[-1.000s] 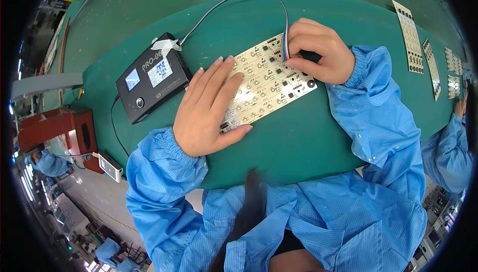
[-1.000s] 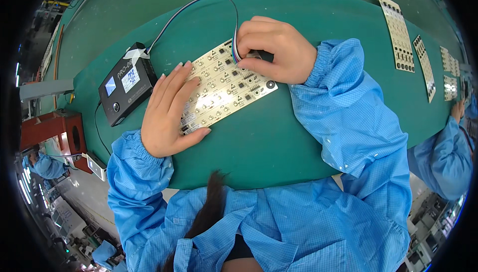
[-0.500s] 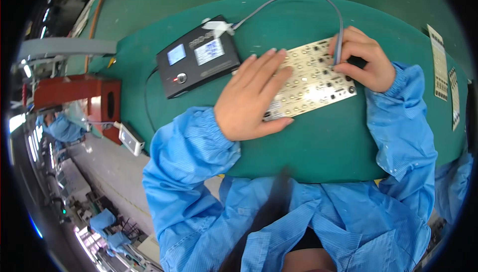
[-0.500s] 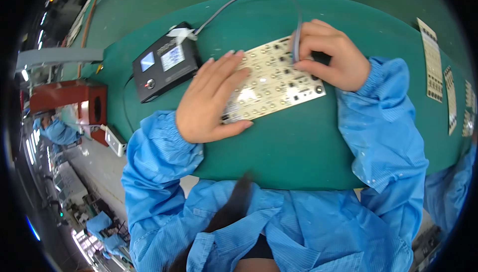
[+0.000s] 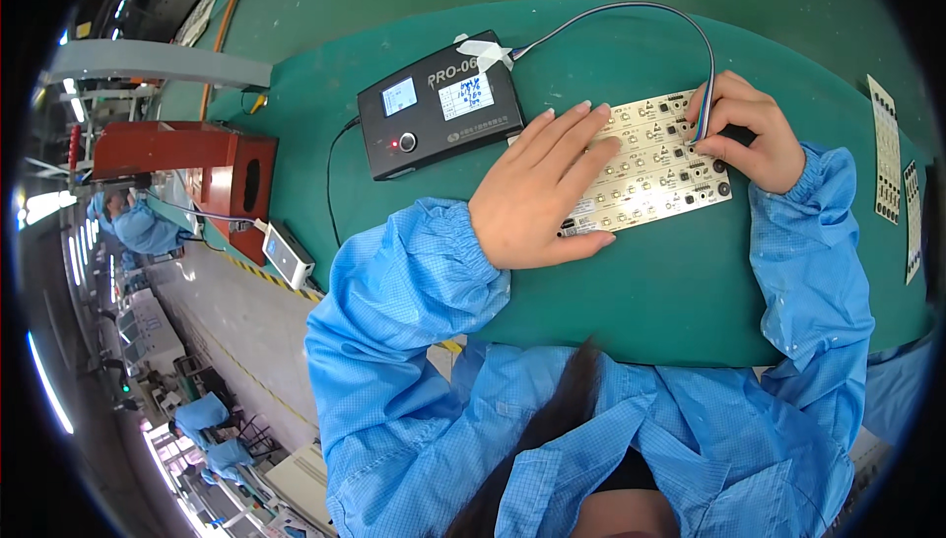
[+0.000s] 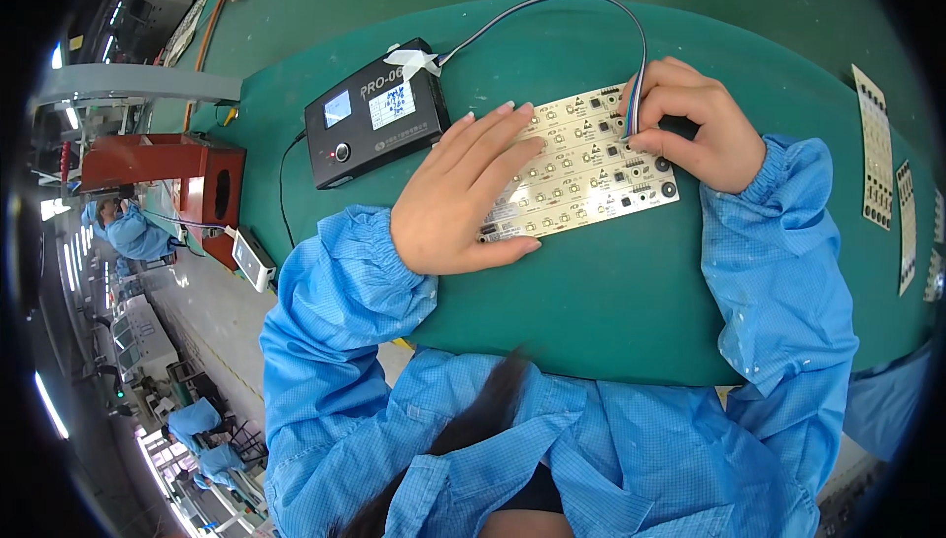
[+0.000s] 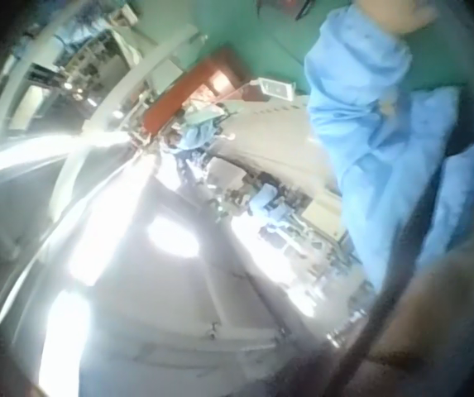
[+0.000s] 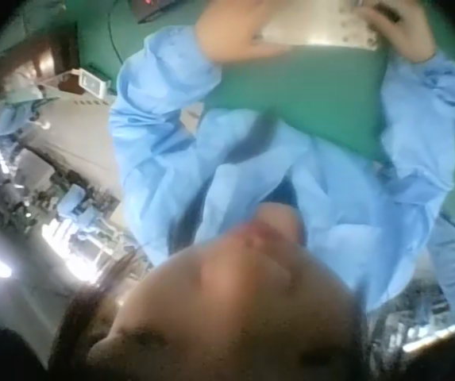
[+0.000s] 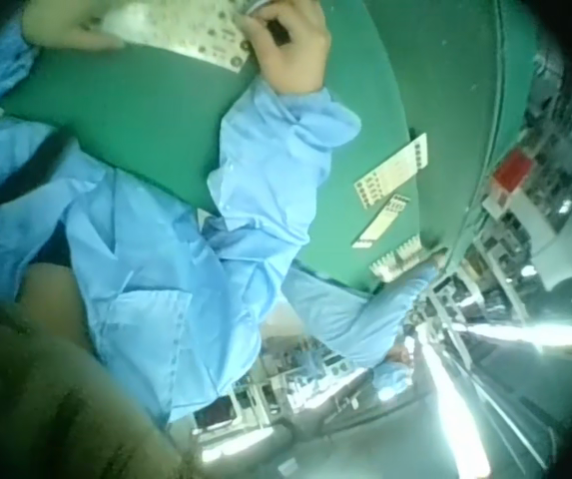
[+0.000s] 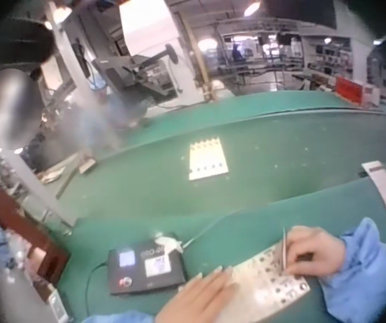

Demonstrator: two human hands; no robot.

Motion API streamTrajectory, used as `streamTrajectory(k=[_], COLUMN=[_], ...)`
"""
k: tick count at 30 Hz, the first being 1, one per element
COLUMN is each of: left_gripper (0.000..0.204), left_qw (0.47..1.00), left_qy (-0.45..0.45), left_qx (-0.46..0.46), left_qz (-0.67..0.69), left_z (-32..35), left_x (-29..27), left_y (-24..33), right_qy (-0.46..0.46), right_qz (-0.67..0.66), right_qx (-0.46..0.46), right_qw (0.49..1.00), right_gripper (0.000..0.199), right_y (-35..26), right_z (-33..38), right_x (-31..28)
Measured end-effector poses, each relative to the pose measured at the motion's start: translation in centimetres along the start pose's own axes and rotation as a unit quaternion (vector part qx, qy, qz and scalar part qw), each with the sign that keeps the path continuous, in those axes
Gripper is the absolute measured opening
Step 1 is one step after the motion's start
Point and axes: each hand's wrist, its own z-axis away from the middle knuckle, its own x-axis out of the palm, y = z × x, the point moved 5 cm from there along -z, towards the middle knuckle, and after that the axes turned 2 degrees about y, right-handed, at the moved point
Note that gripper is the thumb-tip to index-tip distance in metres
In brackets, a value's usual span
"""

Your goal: The person tests circuit board panels by connecting a test cable and pressing their components, snaps a tested panel apart into individual strips, and connects the cable to test another panel.

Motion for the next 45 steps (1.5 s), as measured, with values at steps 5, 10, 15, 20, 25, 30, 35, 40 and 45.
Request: streamTrajectory(k=[5, 10, 15, 20, 25, 30, 35, 40, 45], left_gripper=[0.079, 0.079, 0.079, 0.079, 0.080, 0.079, 0.077, 0.075, 0.076], left_qw=[1.000, 1.000, 1.000, 1.000, 1.000, 1.000, 0.999, 0.999, 0.998], left_qy=[0.000, -0.002, -0.012, -0.011, -0.004, -0.003, -0.025, -0.035, -0.041], left_qx=[-0.003, -0.001, 0.005, 0.005, 0.001, 0.009, -0.004, -0.010, -0.019], left_qz=[0.003, 0.004, -0.013, -0.017, 0.008, 0.011, -0.026, -0.032, -0.033], left_z=[0.1, 0.1, -0.1, -0.1, -0.2, -0.7, -1.1, -1.9, -2.1], left_x=[0.0, 0.1, -0.1, -0.2, 0.0, 0.1, -0.2, 0.0, 0.1], left_y=[0.2, 0.1, 0.1, 0.2, -0.1, 0.3, 0.0, 0.0, 0.2], right_qy=[-0.001, 0.000, 0.001, 0.003, 0.003, 0.010, 0.059, -0.015, -0.029], right_qz=[0.003, 0.006, 0.006, 0.015, 0.019, 0.033, -0.076, -0.100, -0.082], right_qx=[0.000, -0.002, -0.002, -0.011, -0.006, -0.013, -0.044, -0.046, -0.061], right_qw=[1.000, 1.000, 1.000, 1.000, 1.000, 0.999, 0.994, 0.994, 0.994], right_gripper=[0.011, 0.010, 0.010, 0.009, 0.009, 0.008, 0.011, 0.013, 0.017], right_y=[-0.1, -0.1, -0.1, -0.1, 0.0, -0.1, 0.1, 1.3, 1.2], right_z=[0.1, 0.2, 0.0, 0.0, 0.1, 0.7, 0.3, 0.5, 0.6], right_x=[0.1, 0.0, -0.1, -0.1, -0.3, -0.7, -0.8, -0.2, -0.2])
